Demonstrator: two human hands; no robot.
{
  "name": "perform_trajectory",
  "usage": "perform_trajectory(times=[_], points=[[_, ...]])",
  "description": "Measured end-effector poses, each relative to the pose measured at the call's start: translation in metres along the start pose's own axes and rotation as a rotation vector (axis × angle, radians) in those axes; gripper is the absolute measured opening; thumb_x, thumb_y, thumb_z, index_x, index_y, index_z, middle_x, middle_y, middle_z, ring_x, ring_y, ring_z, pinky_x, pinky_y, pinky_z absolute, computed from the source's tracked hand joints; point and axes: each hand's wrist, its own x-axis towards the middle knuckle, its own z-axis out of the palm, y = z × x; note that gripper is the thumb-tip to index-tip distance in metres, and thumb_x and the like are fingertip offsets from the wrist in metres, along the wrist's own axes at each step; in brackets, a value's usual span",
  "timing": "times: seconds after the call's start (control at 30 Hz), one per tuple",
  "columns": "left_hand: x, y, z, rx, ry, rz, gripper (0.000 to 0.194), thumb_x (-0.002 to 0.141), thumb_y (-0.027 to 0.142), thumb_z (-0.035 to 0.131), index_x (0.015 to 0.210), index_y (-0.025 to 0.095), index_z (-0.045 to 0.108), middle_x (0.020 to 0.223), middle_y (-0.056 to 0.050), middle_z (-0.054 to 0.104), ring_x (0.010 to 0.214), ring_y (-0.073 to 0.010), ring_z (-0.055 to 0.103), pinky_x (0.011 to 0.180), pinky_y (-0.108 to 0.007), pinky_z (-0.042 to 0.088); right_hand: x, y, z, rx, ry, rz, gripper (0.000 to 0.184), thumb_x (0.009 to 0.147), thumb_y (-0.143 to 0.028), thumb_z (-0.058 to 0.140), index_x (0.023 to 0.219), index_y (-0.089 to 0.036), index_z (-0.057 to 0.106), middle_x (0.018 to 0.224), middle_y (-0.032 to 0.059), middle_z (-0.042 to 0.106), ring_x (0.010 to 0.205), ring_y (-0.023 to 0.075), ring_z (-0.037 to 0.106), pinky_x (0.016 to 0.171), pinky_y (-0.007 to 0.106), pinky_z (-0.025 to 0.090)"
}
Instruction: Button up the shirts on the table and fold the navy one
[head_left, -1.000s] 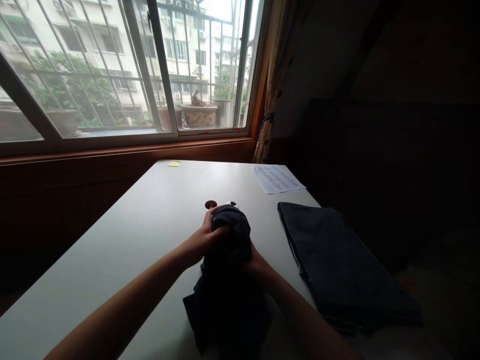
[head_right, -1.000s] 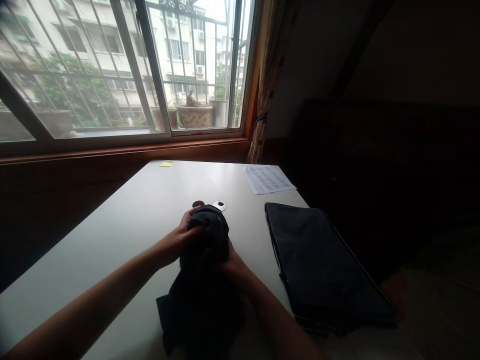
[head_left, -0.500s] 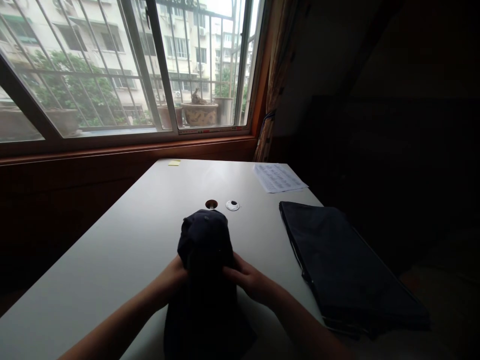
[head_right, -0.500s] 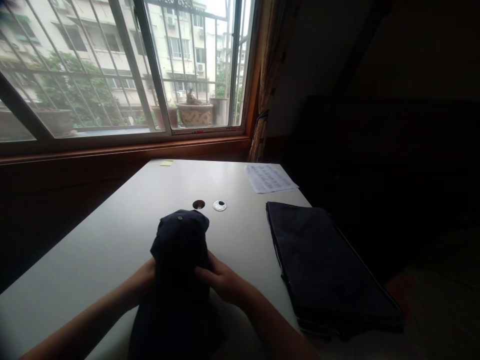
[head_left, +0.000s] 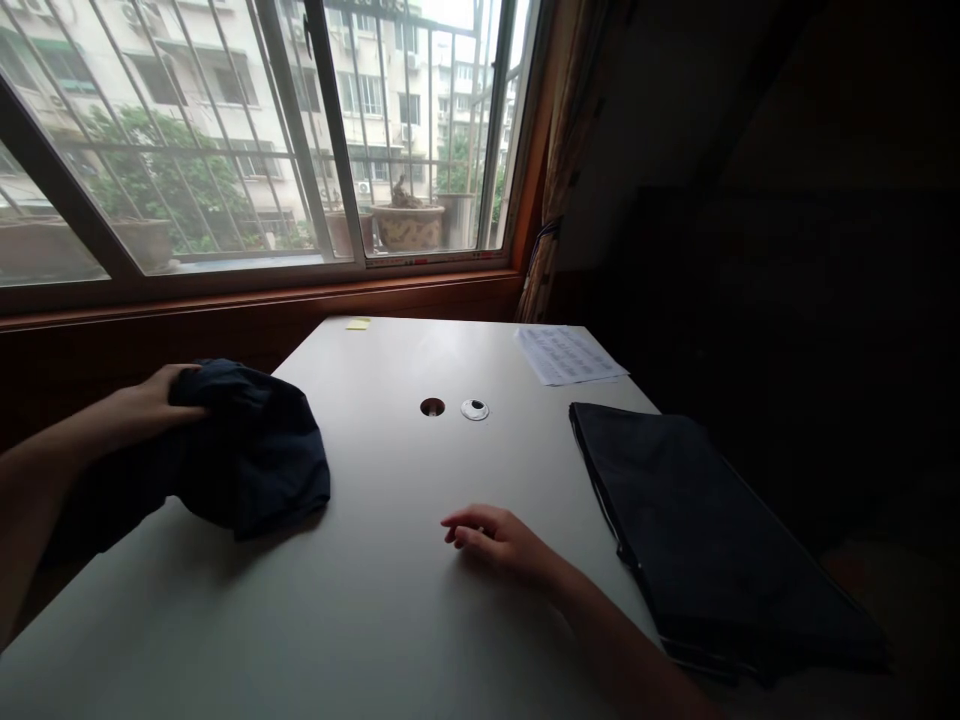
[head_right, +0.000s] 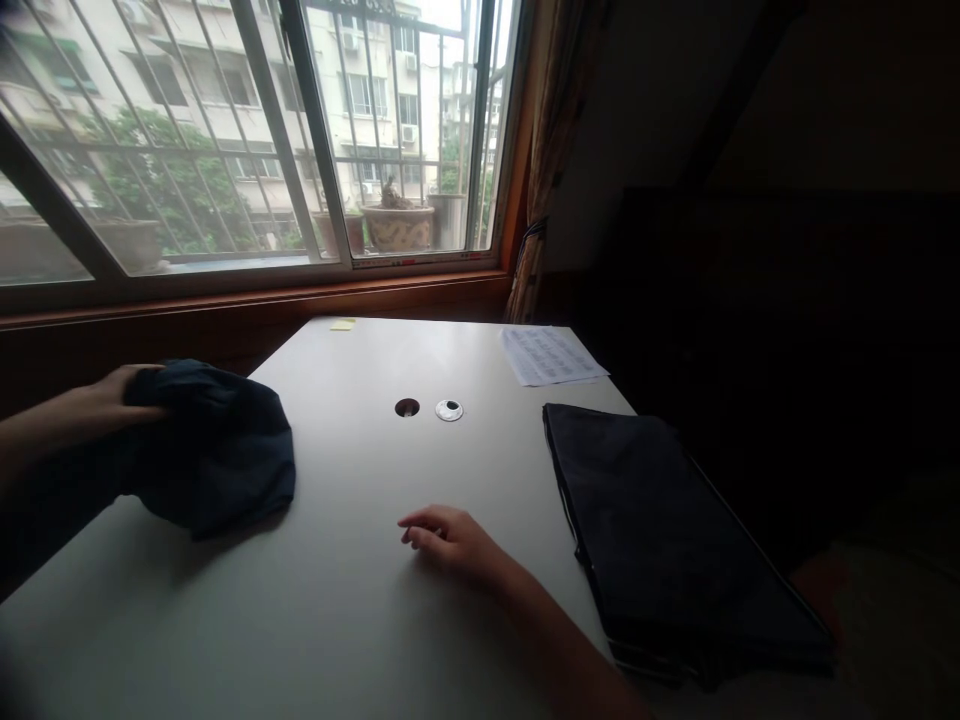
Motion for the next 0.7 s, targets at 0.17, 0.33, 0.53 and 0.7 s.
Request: perform_trajectory(times=[0.17,0.33,0.53,0.7], points=[[-0.009,0.026,0.091,0.167,-0.159,-0.135,0.108,0.074,0.08,0.049,0.153,0.009,0.029,0.135,-0.026,0.054,0.119,-0.0475,0.054,0.093,-0.051,0.04,0.0,0.003,-0.002,0.044,0.036,0.063,0.038,0.093,-0.048,0.057,0.116,-0.021,0.069,0.105,0.0086,0.071,0.095,0.0212,0.066,0.081,0.035,0.052],[-0.045,0.065,0.145,0.373,-0.097,-0.159,0.103,0.075,0.081,0.043,0.157,0.022,0.02,0.152,-0.031,0.026,0.126,-0.0596,0.036,0.09,-0.07,0.033,-0.001,0.003,-0.003,0.076,0.033,0.091,0.038,0.091,-0.048,0.06,0.116,-0.02,0.069,0.104,0.0085,0.071,0.09,0.0196,0.066,0.076,0.033,0.052],[-0.065,0.054,0.122,0.46,-0.09,0.092,0.076,0.088,0.033,0.044,0.158,0.028,0.016,0.15,-0.021,0.033,0.124,-0.0467,0.044,0.089,-0.055,0.043,-0.002,0.005,-0.004,0.035,0.032,0.083,0.036,0.09,-0.044,0.061,0.117,-0.021,0.07,0.104,0.0081,0.072,0.089,0.0198,0.066,0.077,0.033,0.052],[-0.061,0.02,0.086,0.46,-0.049,0.144,0.078,0.085,0.018,0.041,0.158,0.03,0.014,0.148,-0.012,0.042,0.126,-0.0408,0.046,0.093,-0.053,0.043,-0.002,0.006,-0.003,0.002,0.037,0.051,0.034,0.09,-0.041,0.061,0.116,-0.022,0.071,0.103,0.0076,0.072,0.09,0.0202,0.066,0.079,0.034,0.052]])
